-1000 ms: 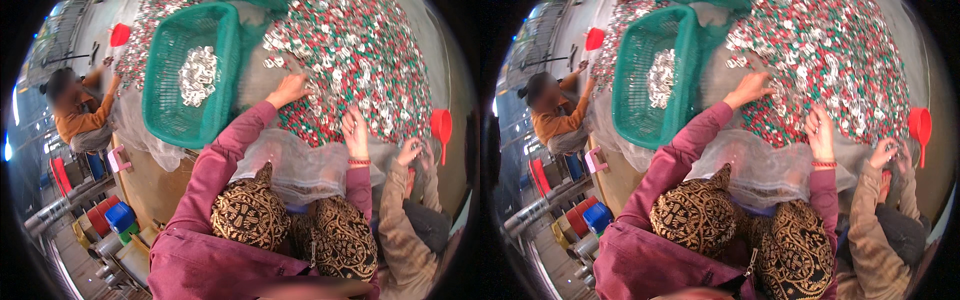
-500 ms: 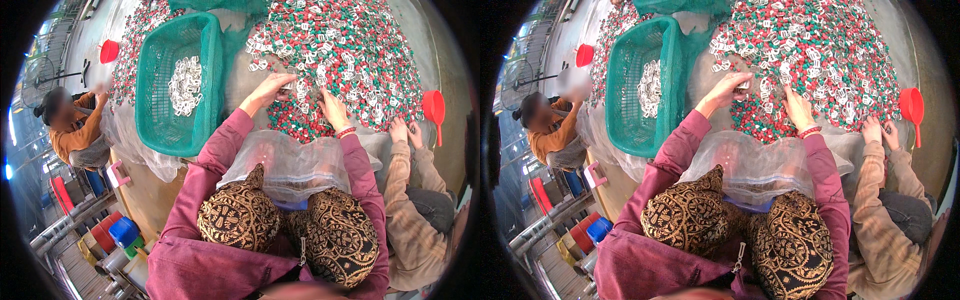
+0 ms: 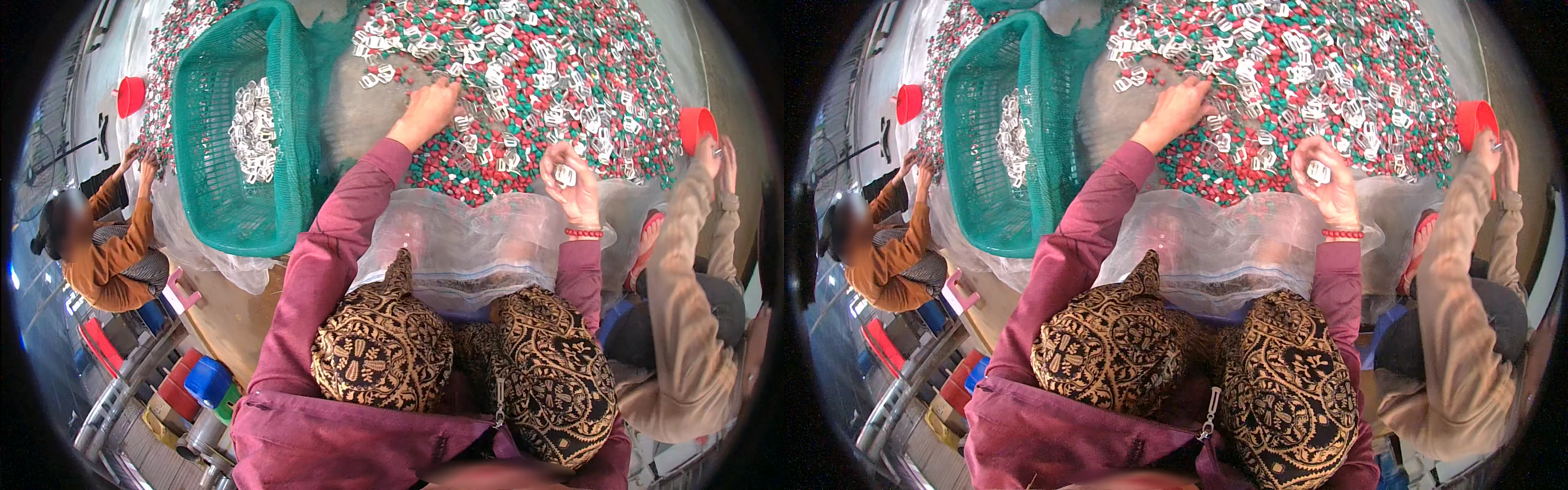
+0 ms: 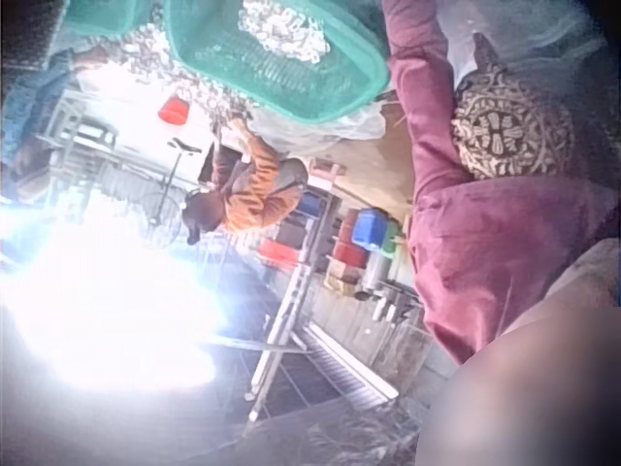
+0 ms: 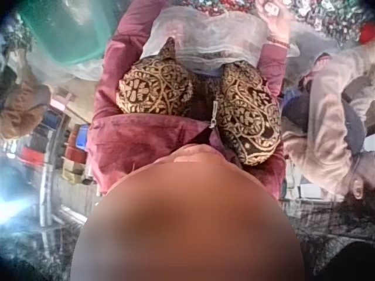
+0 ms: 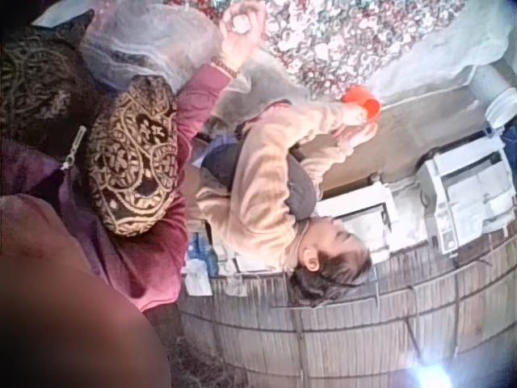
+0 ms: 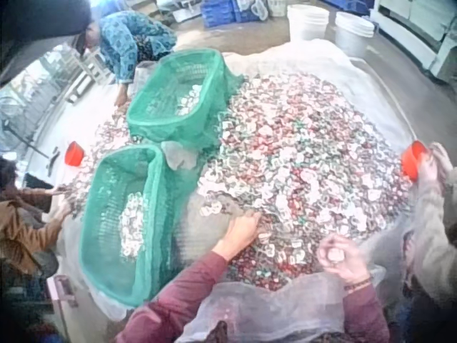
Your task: The person sits on a low stool and sorts small red, green, and white plastic components from a large pile on the floor. They pick up the items by hand and place them into a green basket. Other workers are visible nearby performing similar tasks.
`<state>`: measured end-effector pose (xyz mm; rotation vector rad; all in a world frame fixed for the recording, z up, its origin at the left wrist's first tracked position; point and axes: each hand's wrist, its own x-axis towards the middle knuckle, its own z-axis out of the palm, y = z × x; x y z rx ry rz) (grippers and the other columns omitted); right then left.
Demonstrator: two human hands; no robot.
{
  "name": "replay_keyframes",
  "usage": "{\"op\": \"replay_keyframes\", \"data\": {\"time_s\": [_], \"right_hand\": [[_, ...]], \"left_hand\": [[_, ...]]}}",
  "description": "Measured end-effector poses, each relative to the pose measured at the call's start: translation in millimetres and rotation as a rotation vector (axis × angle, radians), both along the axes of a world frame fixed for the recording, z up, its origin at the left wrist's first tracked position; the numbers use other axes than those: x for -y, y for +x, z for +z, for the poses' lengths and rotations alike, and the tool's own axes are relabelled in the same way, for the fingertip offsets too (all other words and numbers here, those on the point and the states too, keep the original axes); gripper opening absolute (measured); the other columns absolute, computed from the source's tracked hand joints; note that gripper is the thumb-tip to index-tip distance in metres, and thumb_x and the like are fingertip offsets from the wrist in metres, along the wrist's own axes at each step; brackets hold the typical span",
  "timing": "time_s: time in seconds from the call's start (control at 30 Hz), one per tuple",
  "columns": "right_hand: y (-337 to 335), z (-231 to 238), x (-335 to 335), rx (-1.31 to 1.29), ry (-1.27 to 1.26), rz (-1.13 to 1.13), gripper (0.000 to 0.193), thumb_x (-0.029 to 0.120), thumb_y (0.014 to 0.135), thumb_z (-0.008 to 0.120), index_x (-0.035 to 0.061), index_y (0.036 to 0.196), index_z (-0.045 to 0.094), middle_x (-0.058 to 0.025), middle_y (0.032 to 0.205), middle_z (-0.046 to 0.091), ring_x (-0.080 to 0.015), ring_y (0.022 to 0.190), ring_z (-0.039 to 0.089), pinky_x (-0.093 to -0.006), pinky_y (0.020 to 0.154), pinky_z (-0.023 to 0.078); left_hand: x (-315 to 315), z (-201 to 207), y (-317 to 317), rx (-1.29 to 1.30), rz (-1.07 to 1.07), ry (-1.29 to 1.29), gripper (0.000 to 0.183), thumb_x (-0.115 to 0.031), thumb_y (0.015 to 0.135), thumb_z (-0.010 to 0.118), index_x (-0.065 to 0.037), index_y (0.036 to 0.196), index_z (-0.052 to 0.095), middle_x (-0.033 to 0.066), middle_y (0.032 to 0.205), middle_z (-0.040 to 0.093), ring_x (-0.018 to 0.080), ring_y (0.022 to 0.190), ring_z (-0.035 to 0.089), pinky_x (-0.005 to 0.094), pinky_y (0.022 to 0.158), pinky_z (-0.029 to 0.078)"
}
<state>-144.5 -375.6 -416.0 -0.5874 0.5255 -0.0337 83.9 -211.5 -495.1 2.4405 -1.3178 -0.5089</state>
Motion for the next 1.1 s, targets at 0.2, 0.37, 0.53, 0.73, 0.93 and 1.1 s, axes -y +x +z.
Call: {"op": "replay_keyframes", "data": {"time_s": [0.2, 0.37, 0.53, 0.73, 0.93, 1.1], "right_hand": [[11, -62, -22, -0.359, -1.188, 0.282, 0.027, 0.012, 0.078, 0.068, 0.0073, 0.104, 0.063, 0.007, 0.059, 0.043, -0.0029, 0.051, 0.037, -0.0217, 0.045, 0.03], [4, -82, -29, -0.416, -1.243, 0.223, 0.021, 0.018, 0.076, 0.069, 0.0065, 0.092, 0.065, 0.0046, 0.059, 0.05, -0.006, 0.055, 0.044, -0.0251, 0.05, 0.035], [21, -33, -16, -0.391, -0.911, 0.155, 0.023, 0.016, 0.079, 0.066, 0.0038, 0.098, 0.062, 0.0021, 0.063, 0.051, -0.0057, 0.059, 0.044, -0.0215, 0.053, 0.037], [24, -61, -33, -0.308, -1.609, 0.418, 0.019, 0.019, 0.079, 0.063, 0.0059, 0.092, 0.06, -0.0069, 0.072, 0.058, -0.0244, 0.065, 0.058, -0.0346, 0.059, 0.045], [25, -17, -25, -0.19, -0.416, -0.016, 0.009, 0.009, 0.082, 0.063, 0.0022, 0.087, 0.059, 0.0003, 0.072, 0.055, -0.0065, 0.055, 0.05, -0.0192, 0.045, 0.039], [29, -9, -24, -0.118, -0.394, -0.035, 0.018, 0.005, 0.083, 0.06, -0.0034, 0.098, 0.058, -0.007, 0.083, 0.061, -0.0119, 0.068, 0.06, -0.025, 0.056, 0.053]], "left_hand": [[-18, 17, 16, -0.529, 0.109, -0.136, 0.031, -0.032, 0.081, 0.063, -0.003, 0.091, 0.066, 0.0123, 0.073, 0.065, 0.0257, 0.069, 0.063, 0.0337, 0.065, 0.048], [-26, 48, 12, -0.36, -0.015, -0.15, 0.028, -0.029, 0.081, 0.064, -0.003, 0.092, 0.067, 0.0045, 0.078, 0.065, 0.0107, 0.071, 0.059, 0.0287, 0.062, 0.046], [-20, 85, 6, -1.351, 0.281, -0.447, 0.015, -0.021, 0.086, 0.061, -0.007, 0.089, 0.062, -0.0035, 0.069, 0.052, 0.0037, 0.058, 0.043, 0.0177, 0.048, 0.033], [-15, 99, 6, -2.108, 0.265, -0.742, 0.034, -0.032, 0.093, 0.04, -0.009, 0.069, 0.034, 0.0034, 0.071, 0.035, 0.009, 0.058, 0.037, 0.0153, 0.037, 0.028], [-22, 100, 12, -1.906, 0.319, -0.74, 0.014, -0.015, 0.08, 0.048, -0.003, 0.089, 0.05, 0.0088, 0.081, 0.051, 0.0145, 0.061, 0.049, 0.0179, 0.038, 0.038], [-17, 96, -9, -1.704, 0.337, -0.451, 0.019, -0.009, 0.082, 0.059, -0.004, 0.1, 0.057, 0.0053, 0.088, 0.059, 0.008, 0.061, 0.051, 0.0178, 0.04, 0.035]]}}
